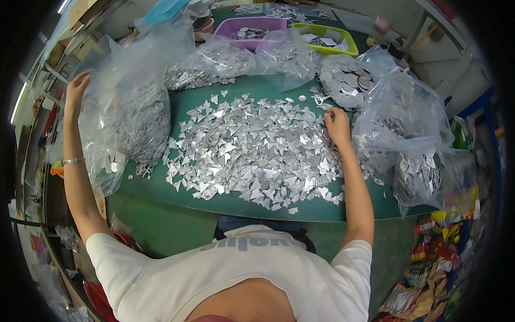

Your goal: The person sorts and organizes small silver-colored metal or plastic components by hand, picking them up from a pile and placing them into different plastic bags and trays.

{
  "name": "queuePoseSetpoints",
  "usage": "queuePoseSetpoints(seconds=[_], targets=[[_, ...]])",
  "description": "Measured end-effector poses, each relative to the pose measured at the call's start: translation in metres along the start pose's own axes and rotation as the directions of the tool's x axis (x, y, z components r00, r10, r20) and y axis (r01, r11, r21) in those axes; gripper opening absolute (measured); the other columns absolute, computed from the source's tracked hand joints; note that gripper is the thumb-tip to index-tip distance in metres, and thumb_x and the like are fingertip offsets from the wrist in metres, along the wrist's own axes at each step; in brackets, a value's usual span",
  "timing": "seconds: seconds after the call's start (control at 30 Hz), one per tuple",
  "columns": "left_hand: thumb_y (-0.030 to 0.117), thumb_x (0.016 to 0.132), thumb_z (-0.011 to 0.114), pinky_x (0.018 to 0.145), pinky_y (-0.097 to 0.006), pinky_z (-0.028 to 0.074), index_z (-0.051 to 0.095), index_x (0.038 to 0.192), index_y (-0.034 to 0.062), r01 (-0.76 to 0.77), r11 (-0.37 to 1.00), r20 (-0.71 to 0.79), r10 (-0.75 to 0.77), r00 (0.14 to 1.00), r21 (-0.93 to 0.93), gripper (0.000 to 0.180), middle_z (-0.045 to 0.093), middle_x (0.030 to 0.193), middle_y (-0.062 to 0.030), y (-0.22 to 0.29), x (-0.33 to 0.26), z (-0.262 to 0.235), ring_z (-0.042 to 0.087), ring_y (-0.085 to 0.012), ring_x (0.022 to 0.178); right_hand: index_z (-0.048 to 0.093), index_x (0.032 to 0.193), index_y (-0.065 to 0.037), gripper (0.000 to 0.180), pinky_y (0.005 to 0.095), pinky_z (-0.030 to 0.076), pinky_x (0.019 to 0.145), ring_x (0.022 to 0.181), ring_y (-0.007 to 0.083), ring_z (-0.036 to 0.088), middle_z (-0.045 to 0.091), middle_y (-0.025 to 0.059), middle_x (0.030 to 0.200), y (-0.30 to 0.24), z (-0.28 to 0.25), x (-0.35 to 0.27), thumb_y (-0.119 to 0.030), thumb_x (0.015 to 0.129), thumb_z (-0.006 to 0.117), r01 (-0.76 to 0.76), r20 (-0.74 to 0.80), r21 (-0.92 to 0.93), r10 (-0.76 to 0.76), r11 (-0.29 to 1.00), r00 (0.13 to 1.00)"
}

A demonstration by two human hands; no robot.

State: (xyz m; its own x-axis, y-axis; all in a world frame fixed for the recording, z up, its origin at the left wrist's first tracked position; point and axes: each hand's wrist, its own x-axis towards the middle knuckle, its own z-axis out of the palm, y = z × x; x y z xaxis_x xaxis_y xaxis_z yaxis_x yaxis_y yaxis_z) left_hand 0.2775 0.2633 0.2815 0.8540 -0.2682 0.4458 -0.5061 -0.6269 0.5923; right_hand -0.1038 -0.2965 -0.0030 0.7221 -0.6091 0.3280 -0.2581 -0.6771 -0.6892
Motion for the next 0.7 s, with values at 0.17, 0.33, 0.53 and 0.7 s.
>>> queuePoseSetpoints(seconds=[0.17, 0.33, 0.53, 0.7], targets=[[-0.002, 0.076, 0.057, 0.083, -0.031, 0.044, 0.061, 0.102, 0.0045, -0.558, 0.719, -0.471, 0.694, 0.545, 0.414, 0.027, 0.055, 0.104, -0.0121, 0.118, -0.088, 0.071, 0.053, -0.024, 0.102, 0.039, 0.125, -0.002, 0.071, 0.0452, 0.032, 0.096, 0.115, 0.0438, 0.035, 0.033, 0.0236, 0.13, -0.014, -0.003, 0.013, -0.001, 0.062, 0.071, -0.034, -0.471, -0.333, -0.135, 0.942, 0.872], [-0.011, 0.062, 0.054, 0.087, -0.043, 0.041, 0.062, 0.088, 0.002, -0.846, 0.49, -0.295, 0.857, 0.423, 0.211, 0.03, 0.052, 0.104, -0.0162, 0.173, -0.165, 0.147, 0.05, -0.0333, 0.101, 0.051, 0.115, -0.011, 0.055, 0.0417, 0.038, 0.087, 0.103, 0.035, 0.046, 0.051, 0.0143, 0.112, 0.014, -0.008, 0.037, -0.009, 0.065, 0.072, 0.003, -0.227, -0.717, -0.238, 0.697, 0.944], [-0.007, 0.064, 0.058, 0.089, -0.043, 0.038, 0.06, 0.093, 0.0052, -0.744, 0.551, 0.004, 0.805, 0.594, -0.378, 0.032, 0.051, 0.106, -0.014, 0.194, -0.186, 0.264, 0.048, -0.0348, 0.103, 0.056, 0.086, -0.004, 0.017, 0.0388, 0.042, 0.072, 0.081, 0.0313, 0.054, 0.058, 0.0128, 0.084, 0.051, -0.027, 0.092, -0.013, 0.074, 0.064, 0.002, -0.336, -0.552, -0.224, 0.834, 0.915], [0.01, 0.078, 0.063, 0.088, -0.039, 0.041, 0.053, 0.106, -0.0024, -0.369, 0.718, 0.35, 0.639, 0.685, -0.59, 0.033, 0.052, 0.109, -0.021, 0.191, -0.197, 0.366, 0.051, -0.0368, 0.101, 0.058, 0.102, -0.004, 0.061, 0.05, 0.037, 0.084, 0.102, 0.0294, 0.052, 0.06, 0.0106, 0.1, -0.023, -0.029, 0.056, -0.044, 0.059, 0.075, 0.074, 0.096, -0.885, 0.026, 0.459, 0.995]])
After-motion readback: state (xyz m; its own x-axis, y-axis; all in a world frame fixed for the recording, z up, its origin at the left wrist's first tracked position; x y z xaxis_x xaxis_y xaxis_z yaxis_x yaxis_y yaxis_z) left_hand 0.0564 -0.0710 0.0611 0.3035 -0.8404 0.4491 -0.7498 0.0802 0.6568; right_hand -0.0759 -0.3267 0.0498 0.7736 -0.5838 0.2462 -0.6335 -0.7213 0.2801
